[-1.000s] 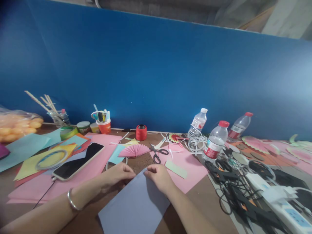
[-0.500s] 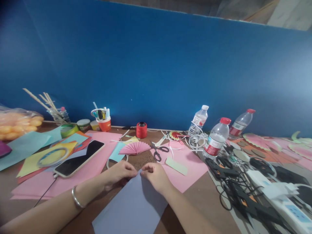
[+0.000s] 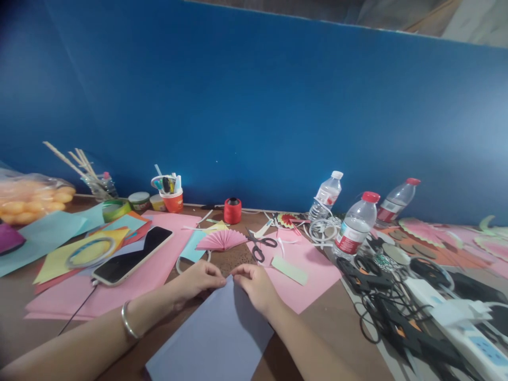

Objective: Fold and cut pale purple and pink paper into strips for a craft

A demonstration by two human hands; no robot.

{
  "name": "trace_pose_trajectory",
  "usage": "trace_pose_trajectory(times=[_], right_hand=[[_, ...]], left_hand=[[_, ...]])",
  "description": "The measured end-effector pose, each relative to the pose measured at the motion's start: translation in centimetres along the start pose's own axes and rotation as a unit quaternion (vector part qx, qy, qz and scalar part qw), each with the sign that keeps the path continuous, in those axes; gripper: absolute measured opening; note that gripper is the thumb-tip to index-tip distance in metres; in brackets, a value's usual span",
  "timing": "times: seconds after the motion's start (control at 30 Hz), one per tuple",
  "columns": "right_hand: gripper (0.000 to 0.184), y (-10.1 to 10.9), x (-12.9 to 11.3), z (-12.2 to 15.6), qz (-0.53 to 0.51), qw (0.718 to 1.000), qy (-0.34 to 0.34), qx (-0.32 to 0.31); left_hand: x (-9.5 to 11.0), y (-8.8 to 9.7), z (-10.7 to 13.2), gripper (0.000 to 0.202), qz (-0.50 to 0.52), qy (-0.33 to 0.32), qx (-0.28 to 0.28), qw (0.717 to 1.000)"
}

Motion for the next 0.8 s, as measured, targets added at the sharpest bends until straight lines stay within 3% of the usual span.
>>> trace_pose_trajectory(times=[0.23,0.5,0.8], right_hand=[[0.01,-0.57,0.24,-0.14,0.003,1.0,-0.002,-0.011],[0.023,-0.3,0.48,0.06,0.009,1.0,-0.009,-0.024],[0.013,0.13,-0.38,0.28,0.08,0.996,0.014,0.034]], left_hand=[[-0.46,-0.36,-0.32,0.022,-0.078,-0.024,0.011,0.997],[0.12,-0.38,0.12,0.023,-0.118,-0.035,0.008,0.992],[-0.36,0.47,-0.06,0.025,-0.155,-0.016,-0.016,0.988]])
Point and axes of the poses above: each hand's wrist, its own z-axis away from the middle knuckle, its own y-axis out of the back of the hand, x = y × z, the point moved 2 cm from there along -z, towards the middle knuckle, and after that the axes turned 15 degrees about -x, right-handed, at the moved point
